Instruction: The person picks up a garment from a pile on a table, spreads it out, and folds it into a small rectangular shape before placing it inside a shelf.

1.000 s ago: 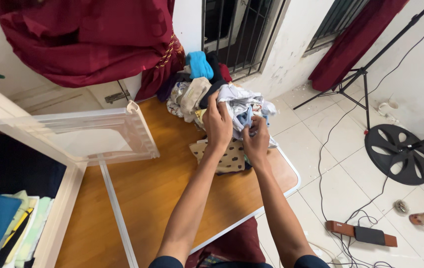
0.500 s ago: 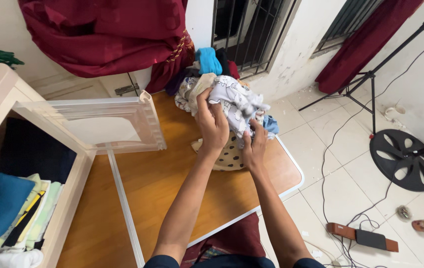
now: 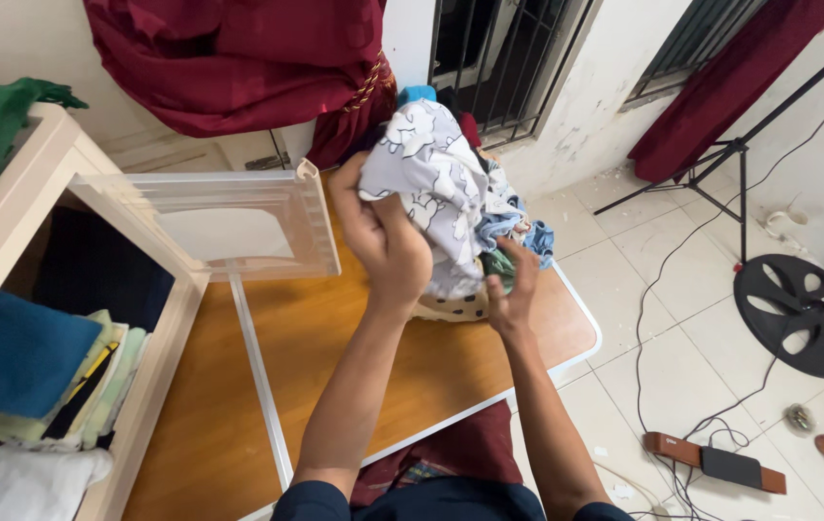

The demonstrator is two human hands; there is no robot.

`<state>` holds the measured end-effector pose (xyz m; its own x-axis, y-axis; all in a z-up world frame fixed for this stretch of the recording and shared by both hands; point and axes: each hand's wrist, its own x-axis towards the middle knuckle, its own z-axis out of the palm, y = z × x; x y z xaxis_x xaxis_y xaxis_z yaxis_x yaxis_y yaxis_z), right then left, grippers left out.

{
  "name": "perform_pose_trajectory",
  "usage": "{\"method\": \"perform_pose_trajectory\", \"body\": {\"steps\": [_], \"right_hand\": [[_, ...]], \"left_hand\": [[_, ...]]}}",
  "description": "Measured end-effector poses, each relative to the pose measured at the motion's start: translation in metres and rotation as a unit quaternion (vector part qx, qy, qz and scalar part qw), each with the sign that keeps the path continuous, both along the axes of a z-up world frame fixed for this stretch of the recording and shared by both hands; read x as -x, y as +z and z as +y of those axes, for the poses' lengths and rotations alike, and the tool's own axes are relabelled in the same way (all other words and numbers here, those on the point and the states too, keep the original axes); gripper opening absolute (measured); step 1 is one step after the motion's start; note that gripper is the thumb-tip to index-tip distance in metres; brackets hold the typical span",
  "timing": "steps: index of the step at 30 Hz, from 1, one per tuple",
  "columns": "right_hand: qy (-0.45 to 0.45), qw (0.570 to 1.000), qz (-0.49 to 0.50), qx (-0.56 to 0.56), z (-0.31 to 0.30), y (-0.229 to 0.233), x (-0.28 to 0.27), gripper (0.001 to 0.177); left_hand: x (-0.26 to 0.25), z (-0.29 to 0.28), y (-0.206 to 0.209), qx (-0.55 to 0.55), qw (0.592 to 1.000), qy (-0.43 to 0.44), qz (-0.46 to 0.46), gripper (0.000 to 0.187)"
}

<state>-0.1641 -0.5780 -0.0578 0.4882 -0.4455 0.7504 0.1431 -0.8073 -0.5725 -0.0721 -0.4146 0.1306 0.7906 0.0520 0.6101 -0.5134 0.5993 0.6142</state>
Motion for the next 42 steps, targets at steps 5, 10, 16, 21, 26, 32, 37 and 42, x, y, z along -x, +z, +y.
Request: {"method": "perform_pose_trajectory", "body": {"steps": [5,10,16,21,26,32,37,42], "right_hand": [[-0.121,0.991,0.017,-0.054,-0.017,-0.011,-0.011,0.057],[-0.141,0.964,0.159,-0.161,-0.002,-0.003,-0.016,0.060],[0.123,0.989,0.004,-0.082,0.092,0.014,0.012,0.062],[0.322,0.934,0.041,-0.147,0.152,0.003,0.032,0.068],[0.211,0.931,0.158,-0.251,0.141,-0.045,0.028,0.027],[0.200,0.943,-0.014,-0.266,0.104,-0.017,0.023,0.028],[0.242,0.869,-0.035,-0.431,0.090,0.026,0.025,0.028],[0.236,0.873,-0.040,-0.424,0.089,0.042,0.027,0.027]], "left_hand": [[0.018,0.039,0.016,-0.022,0.998,0.044,-0.046,0.027],[0.030,0.075,0.026,-0.062,0.997,0.045,-0.034,0.019],[0.037,0.099,0.011,-0.223,0.971,0.087,0.003,0.015],[0.040,0.111,-0.015,-0.259,0.958,0.120,-0.015,0.016],[0.027,0.142,-0.028,-0.320,0.930,0.182,-0.005,0.015],[0.018,0.190,-0.031,-0.357,0.918,0.169,-0.039,0.012],[0.020,0.220,-0.031,-0.473,0.877,0.072,-0.032,0.018],[0.026,0.232,-0.037,-0.514,0.853,0.089,0.014,0.022]]}}
